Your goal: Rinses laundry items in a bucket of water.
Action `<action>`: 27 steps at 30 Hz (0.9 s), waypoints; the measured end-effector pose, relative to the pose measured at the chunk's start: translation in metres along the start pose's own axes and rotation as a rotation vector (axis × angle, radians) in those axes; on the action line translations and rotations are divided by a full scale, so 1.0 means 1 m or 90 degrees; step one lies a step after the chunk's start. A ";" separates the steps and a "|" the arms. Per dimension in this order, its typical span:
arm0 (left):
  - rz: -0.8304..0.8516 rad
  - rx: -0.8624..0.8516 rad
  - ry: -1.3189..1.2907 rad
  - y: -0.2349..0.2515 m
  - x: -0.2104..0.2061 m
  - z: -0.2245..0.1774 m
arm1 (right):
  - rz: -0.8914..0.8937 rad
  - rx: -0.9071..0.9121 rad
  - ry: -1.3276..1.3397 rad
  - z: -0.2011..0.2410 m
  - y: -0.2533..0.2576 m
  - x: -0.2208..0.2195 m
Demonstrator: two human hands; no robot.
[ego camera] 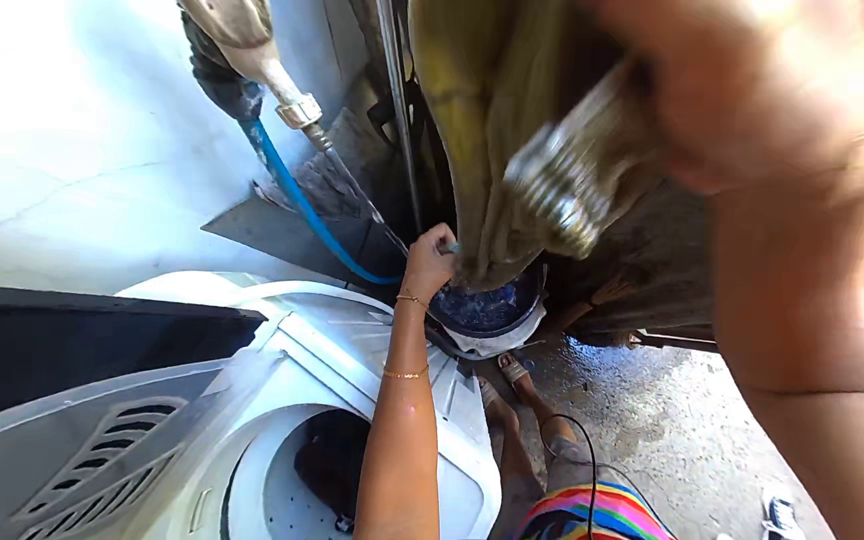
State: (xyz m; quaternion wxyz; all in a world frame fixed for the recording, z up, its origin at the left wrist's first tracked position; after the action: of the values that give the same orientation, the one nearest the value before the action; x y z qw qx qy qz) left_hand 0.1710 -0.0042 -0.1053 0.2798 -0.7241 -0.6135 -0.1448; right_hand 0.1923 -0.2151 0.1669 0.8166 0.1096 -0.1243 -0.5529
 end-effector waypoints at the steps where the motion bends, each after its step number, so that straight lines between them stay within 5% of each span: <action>1: -0.043 -0.062 -0.086 -0.004 0.003 -0.006 | 0.078 -0.035 0.006 -0.021 -0.004 -0.005; 4: -0.085 -0.176 -0.300 -0.007 0.006 -0.018 | 0.223 -0.241 -0.099 -0.138 -0.034 -0.019; 7: -0.080 -0.088 -0.047 -0.002 0.004 -0.019 | 0.256 -0.461 -0.159 -0.290 -0.079 -0.036; 9: 0.040 0.043 0.192 0.001 -0.009 -0.016 | 0.230 -0.572 -0.206 -0.373 -0.109 -0.049; 12: 0.363 0.192 0.416 0.004 -0.031 0.005 | 0.261 -0.676 -0.293 -0.447 -0.147 -0.076; 19: 0.328 0.253 0.446 0.006 -0.025 0.013 | 0.382 -0.760 -0.307 -0.485 -0.166 -0.119; 22: 0.379 0.269 0.457 0.006 -0.025 0.014 | 0.415 -0.800 -0.276 -0.475 -0.165 -0.118; 27: 0.375 0.313 0.471 0.004 -0.024 0.017 | 0.323 -0.675 -0.374 -0.424 -0.125 -0.118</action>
State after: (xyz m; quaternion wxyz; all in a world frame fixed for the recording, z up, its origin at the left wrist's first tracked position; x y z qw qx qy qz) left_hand 0.1673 -0.0138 -0.1328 0.6676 -0.6793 -0.2608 -0.1575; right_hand 0.1782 -0.1328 -0.2831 0.7970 -0.4960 -0.0749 -0.3364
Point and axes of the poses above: each hand's wrist, its own y-axis towards the middle knuckle, its own x-axis out of the back of the hand, z = x × y, the point moved 3 cm from there along y, towards the middle knuckle, and after that the axes turned 5 degrees about y, right-handed, at the moved point
